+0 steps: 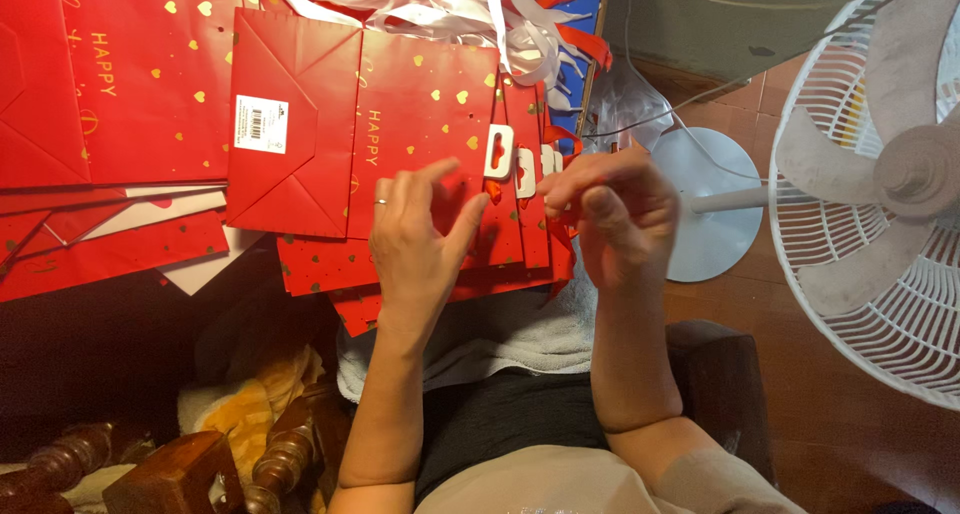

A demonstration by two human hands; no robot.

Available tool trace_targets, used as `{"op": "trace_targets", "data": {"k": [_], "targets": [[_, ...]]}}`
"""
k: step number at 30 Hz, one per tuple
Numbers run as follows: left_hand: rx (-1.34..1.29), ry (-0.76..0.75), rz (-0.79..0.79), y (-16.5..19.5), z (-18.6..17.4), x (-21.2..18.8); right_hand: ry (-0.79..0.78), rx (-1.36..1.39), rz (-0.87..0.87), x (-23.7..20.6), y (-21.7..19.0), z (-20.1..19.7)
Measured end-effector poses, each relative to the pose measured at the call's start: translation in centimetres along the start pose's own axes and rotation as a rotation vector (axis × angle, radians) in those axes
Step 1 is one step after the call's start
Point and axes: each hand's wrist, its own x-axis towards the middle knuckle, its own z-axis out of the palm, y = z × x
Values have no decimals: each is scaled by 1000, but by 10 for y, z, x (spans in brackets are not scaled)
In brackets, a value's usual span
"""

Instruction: The person sits and ties red ribbons onto red Valentine's Day gift bags. They thread the ribbon through the bag's handle, pull it taut, and tie a knot, repeating this process for multiple bags.

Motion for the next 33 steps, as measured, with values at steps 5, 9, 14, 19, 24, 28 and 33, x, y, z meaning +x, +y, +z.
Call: {"op": "trace_targets", "data": {"k": [5,9,14,19,24,28,33], "targets": [[110,-54,-1,-3,6,2,-29,-245,-48,11,0,11],[-9,-23,-45,-10,3,1,-111,-496,6,19,30,31],[-258,-56,-274,-25,-14,2,-200,-826,-128,19,53,44],[-357,-87,-326,-31,-17,6,-137,-983,-140,18,61,43],[-365,-31,-348,-29,-11,6,-211,-1041,-151,20,63,40],[-314,-27,-346,-29,-10,4,-239,-1061,-127,21,61,40],[-308,-24,-322,-31,-10,3,-255,-1089,-160,20,58,43]]}}
